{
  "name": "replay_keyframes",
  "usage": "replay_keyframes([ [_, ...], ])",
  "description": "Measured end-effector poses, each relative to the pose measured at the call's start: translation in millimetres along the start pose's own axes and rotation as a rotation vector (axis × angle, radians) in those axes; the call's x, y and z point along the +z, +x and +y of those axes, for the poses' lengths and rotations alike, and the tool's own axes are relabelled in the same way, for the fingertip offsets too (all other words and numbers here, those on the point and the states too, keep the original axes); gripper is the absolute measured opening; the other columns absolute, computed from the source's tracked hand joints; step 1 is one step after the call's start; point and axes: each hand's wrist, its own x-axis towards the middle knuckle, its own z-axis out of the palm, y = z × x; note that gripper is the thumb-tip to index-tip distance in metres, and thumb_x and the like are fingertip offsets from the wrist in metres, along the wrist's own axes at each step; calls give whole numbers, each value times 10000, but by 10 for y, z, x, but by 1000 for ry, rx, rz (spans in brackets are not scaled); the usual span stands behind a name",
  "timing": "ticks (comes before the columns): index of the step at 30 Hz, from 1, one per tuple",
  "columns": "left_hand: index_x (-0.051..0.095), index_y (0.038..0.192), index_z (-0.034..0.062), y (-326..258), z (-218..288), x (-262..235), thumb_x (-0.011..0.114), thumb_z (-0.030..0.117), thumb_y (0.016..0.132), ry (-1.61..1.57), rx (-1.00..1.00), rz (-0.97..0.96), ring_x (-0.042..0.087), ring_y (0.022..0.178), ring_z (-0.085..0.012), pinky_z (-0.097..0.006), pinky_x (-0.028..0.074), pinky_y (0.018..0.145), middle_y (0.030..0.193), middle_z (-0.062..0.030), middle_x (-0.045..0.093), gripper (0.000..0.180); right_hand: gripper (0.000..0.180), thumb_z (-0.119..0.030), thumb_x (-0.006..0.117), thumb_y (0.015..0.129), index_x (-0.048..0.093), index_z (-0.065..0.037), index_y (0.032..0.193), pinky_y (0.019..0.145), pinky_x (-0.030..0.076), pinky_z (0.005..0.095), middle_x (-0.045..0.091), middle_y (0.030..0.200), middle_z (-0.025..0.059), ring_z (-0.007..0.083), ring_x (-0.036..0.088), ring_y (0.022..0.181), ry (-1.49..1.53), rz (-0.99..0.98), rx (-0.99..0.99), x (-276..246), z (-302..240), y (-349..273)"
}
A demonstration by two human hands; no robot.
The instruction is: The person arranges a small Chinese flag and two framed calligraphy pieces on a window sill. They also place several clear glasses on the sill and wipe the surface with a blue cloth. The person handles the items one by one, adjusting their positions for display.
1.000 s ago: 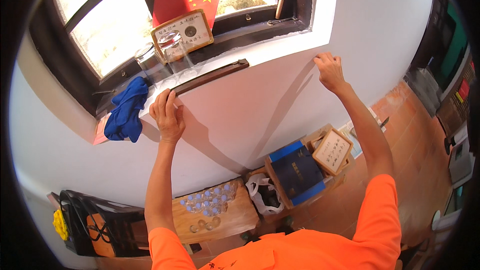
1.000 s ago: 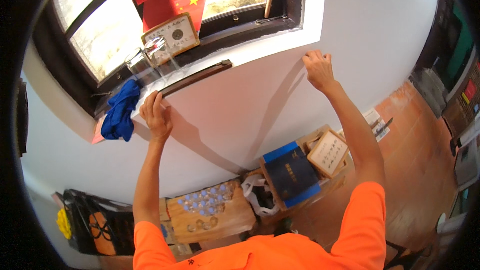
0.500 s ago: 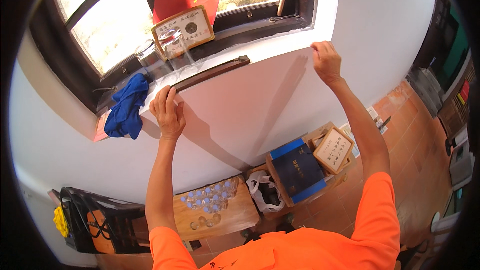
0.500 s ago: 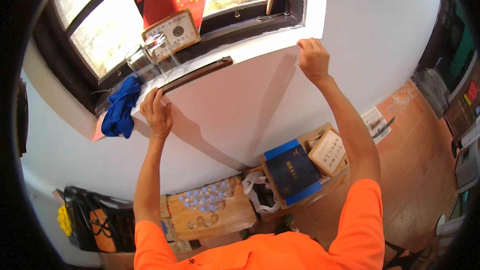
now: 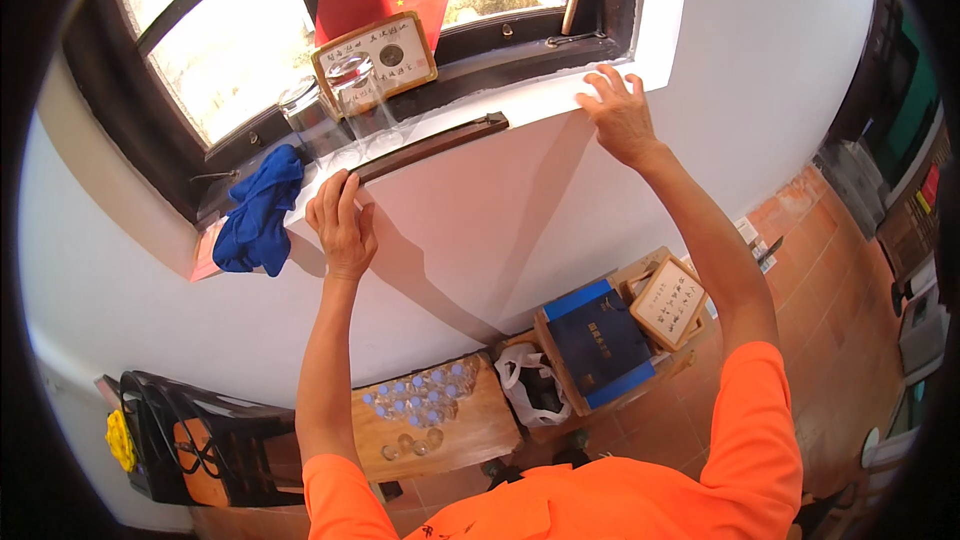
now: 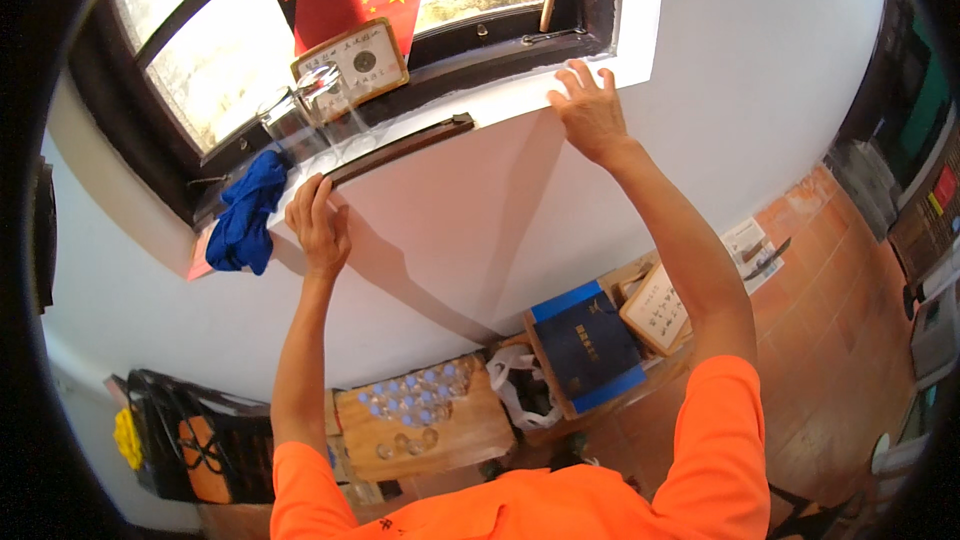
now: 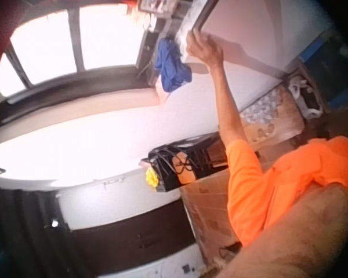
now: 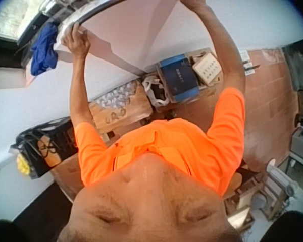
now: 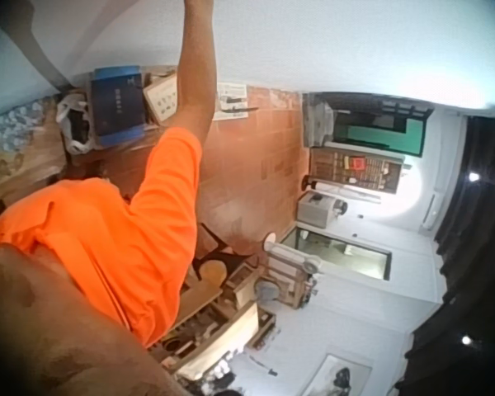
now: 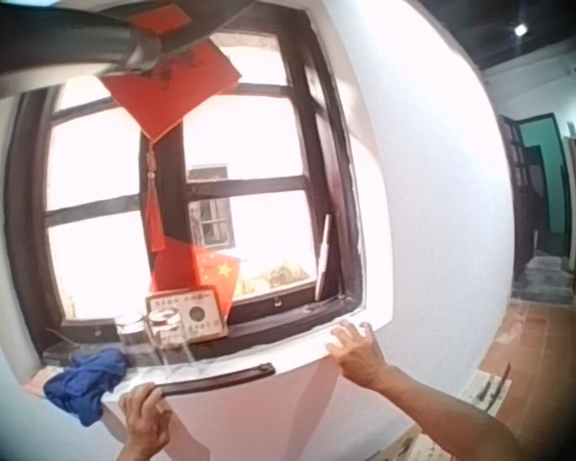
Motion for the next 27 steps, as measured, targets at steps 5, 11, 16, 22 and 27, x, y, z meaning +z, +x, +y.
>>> replay_keyframes([
  [5,528,1271,33,-5,-8,-9,639,76,804,10,-13,-16,484,1211,-314,-420,301,986,1297,-147,532,482,118,6,615,696,649,-61,787,919,341,508,596,1062,95,272,472,1186,-121,-9,159,-66,286,-304],
  [11,527,1270,36,26,24,37,632,95,817,1,-1,4,486,1207,-315,-421,299,986,1296,-144,532,469,135,18,587,703,657,-28,810,875,393,444,597,965,84,252,526,1086,86,-18,382,44,479,-742],
  [16,531,1262,30,4,11,-1,638,86,819,6,-7,-2,489,1204,-312,-418,301,983,1289,-144,537,459,245,-38,538,829,657,8,1038,842,482,393,641,1056,110,232,603,1001,1693,-96,1168,-154,253,-666],
  [22,539,1250,28,21,42,-9,645,79,812,14,1,3,489,1208,-307,-410,311,976,1281,-148,541,453,301,-120,530,894,613,23,1146,870,494,403,650,1092,125,246,613,1007,2277,-86,1168,-327,-24,-830],
  [27,548,1238,36,6,33,-72,659,65,765,16,-17,-3,492,1188,-316,-425,322,978,1275,-143,538,487,152,-152,599,909,612,0,912,634,516,308,620,815,98,189,618,720,1987,-175,1210,-379,-259,-864],
])
